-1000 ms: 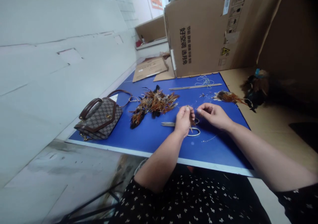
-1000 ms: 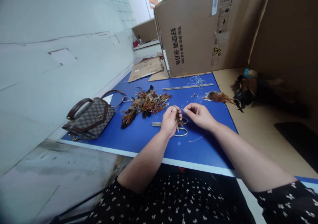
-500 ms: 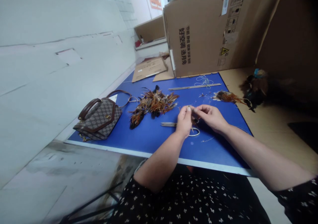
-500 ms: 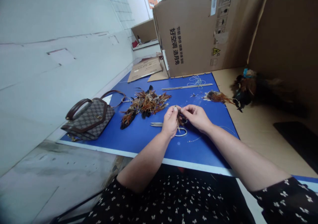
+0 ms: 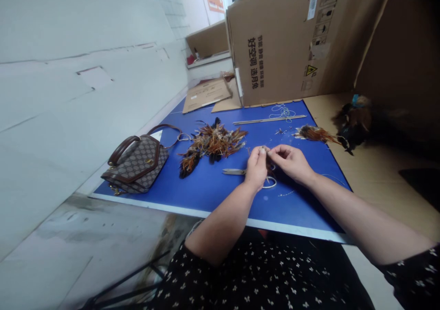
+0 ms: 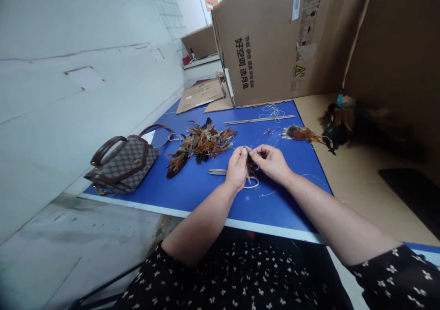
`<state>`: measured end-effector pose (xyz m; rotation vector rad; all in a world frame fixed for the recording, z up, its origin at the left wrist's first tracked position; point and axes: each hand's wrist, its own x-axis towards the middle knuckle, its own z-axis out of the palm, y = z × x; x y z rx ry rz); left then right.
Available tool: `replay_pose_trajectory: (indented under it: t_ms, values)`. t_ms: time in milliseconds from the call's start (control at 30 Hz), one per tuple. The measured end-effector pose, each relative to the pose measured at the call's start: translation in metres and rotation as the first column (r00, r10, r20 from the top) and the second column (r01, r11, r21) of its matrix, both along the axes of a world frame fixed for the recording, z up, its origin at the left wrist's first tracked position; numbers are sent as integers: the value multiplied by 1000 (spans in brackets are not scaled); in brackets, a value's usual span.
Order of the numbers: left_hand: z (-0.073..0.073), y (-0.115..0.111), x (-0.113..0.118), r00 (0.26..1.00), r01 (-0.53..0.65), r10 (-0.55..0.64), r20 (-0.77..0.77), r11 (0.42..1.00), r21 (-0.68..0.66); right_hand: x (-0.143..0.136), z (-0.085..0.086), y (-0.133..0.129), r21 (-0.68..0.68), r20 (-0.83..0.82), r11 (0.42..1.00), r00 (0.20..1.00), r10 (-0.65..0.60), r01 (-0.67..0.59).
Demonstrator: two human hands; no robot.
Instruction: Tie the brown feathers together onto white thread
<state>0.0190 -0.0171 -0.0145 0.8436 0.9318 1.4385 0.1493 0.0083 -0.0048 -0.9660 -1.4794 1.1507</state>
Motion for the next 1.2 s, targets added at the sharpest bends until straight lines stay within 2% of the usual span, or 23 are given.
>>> replay_pose_trajectory:
  t_ms: [100, 233, 333, 433, 567, 700, 867, 967, 1200]
  values:
    - [-2, 0, 2, 995, -46, 58, -75, 987, 155, -1, -1, 0, -5, -11, 1000, 1000, -23, 23]
    - [-7, 1, 5, 991, -52, 77, -105, 975, 216, -2, -5, 0, 5, 24, 998, 998, -63, 63]
    - [-10, 3, 6, 987, -48, 82, -138, 971, 232, -1, -6, 0, 47, 73, 995, 993, -94, 91]
    - [-14, 5, 5, 987, -68, 96, -129, 976, 206, 1, -3, -1, 89, 107, 994, 992, -67, 58]
    - [-15, 4, 2, 980, -83, 115, -162, 978, 193, 4, 3, -2, 137, 44, 990, 999, -17, 11]
    - [-14, 1, -1, 966, 20, 32, -255, 980, 197, 8, 7, -2, 137, 3, 989, 998, 64, -64]
    - [-12, 1, -2, 980, 129, -99, -172, 976, 173, 16, 6, 2, 123, -22, 990, 997, 71, -67]
    - [-11, 2, -3, 972, 179, -149, -179, 969, 170, 21, 6, 6, 138, -7, 989, 998, 56, -54]
    - [-10, 0, -6, 934, 341, -325, -148, 935, 100, 29, 8, 9, 118, 11, 985, 992, 128, -129]
